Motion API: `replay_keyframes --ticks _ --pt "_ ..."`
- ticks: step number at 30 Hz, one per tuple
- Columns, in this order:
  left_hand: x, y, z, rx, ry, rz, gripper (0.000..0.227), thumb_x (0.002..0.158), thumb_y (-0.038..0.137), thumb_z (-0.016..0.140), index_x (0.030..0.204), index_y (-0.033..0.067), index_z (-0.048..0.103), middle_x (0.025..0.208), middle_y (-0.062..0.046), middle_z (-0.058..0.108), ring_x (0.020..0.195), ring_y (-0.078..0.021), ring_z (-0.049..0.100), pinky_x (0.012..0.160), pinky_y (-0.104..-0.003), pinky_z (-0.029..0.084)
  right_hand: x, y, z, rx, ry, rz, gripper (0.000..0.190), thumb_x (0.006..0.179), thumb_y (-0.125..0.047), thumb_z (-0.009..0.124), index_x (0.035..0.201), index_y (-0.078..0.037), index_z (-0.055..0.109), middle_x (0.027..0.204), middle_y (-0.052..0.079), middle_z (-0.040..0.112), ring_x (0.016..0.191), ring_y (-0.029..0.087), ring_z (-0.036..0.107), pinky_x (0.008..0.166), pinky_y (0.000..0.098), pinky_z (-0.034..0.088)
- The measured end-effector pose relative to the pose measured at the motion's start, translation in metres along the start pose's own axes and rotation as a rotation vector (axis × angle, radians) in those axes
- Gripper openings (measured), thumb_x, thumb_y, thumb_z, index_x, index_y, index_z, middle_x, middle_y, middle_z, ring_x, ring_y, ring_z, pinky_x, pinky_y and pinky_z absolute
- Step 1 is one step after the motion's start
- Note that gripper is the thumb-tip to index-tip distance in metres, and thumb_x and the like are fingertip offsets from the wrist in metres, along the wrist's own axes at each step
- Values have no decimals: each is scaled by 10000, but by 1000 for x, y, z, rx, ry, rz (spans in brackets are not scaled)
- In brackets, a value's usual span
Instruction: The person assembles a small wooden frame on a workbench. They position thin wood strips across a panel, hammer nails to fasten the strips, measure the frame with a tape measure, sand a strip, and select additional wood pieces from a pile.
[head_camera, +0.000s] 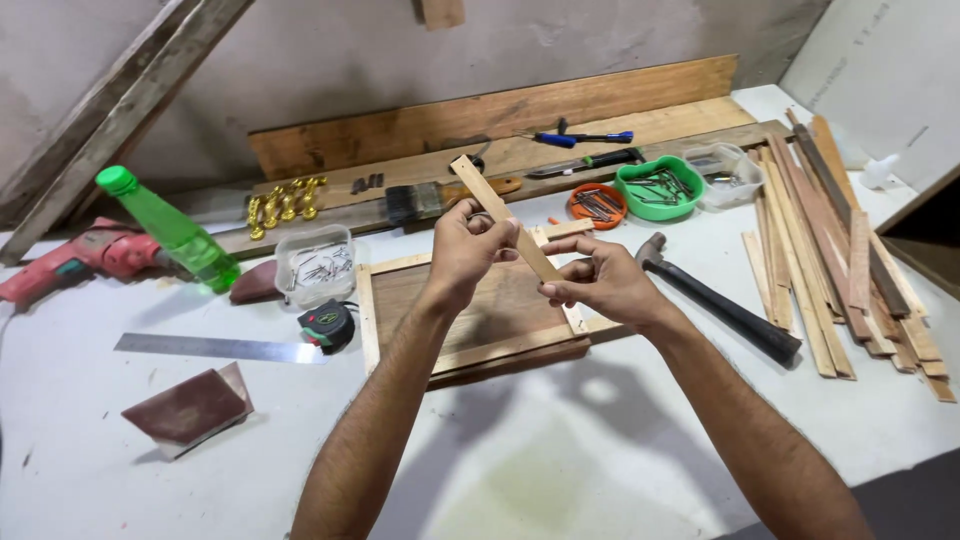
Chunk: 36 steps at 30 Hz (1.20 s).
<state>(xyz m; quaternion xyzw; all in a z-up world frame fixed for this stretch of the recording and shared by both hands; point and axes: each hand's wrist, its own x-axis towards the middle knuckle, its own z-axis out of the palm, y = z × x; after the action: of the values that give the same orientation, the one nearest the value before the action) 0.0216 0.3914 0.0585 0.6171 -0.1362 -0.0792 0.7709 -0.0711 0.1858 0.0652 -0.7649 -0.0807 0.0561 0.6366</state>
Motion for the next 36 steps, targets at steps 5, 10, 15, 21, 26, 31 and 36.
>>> replay_keyframes --ticks 5,10,15,21,26,31,36 --pt "-19 23 -56 49 157 22 164 947 118 718 1040 -12 680 862 -73 754 740 -120 720 627 -279 620 23 4 26 48 -160 19 484 850 -93 812 1299 1 657 910 58 777 828 98 714 753 267 598" --pt "-34 39 -114 51 277 91 181 986 156 702 1019 -22 706 854 -83 766 701 -121 703 619 -265 609 38 2 52 4 -265 81 510 830 -103 809 1305 -8 652 910 92 788 825 117 732 783 276 616" --pt "-55 51 -150 102 397 113 199 990 168 690 1049 -19 725 874 -98 782 707 -116 727 617 -245 620 53 11 69 49 -416 59 485 866 -142 768 1305 26 652 1036 114 798 916 152 744 828 313 626" --pt "-66 51 -185 122 502 172 192 992 161 690 1045 -21 717 894 -98 789 724 -122 749 577 -244 625 70 15 77 335 -553 67 519 985 -102 623 1477 17 509 1118 152 721 1055 198 727 890 339 603" --pt "-75 55 -189 170 559 180 192 976 162 695 1045 -16 715 880 -92 784 721 -118 756 563 -243 632 78 19 80 300 -590 78 541 969 -26 582 1499 15 484 1118 162 726 1093 197 711 931 328 583" --pt "-63 43 -185 202 461 214 196 982 161 718 1051 -23 717 854 -82 776 722 -107 731 590 -234 621 81 27 73 282 -633 21 554 931 54 634 1477 47 545 1172 137 712 1065 170 673 951 313 560" --pt "-48 44 -135 319 344 180 185 978 172 721 1042 -1 717 810 -52 777 694 -81 741 568 -219 598 69 12 60 146 -431 115 450 933 -119 706 1355 26 652 1115 74 734 971 122 662 867 300 559"
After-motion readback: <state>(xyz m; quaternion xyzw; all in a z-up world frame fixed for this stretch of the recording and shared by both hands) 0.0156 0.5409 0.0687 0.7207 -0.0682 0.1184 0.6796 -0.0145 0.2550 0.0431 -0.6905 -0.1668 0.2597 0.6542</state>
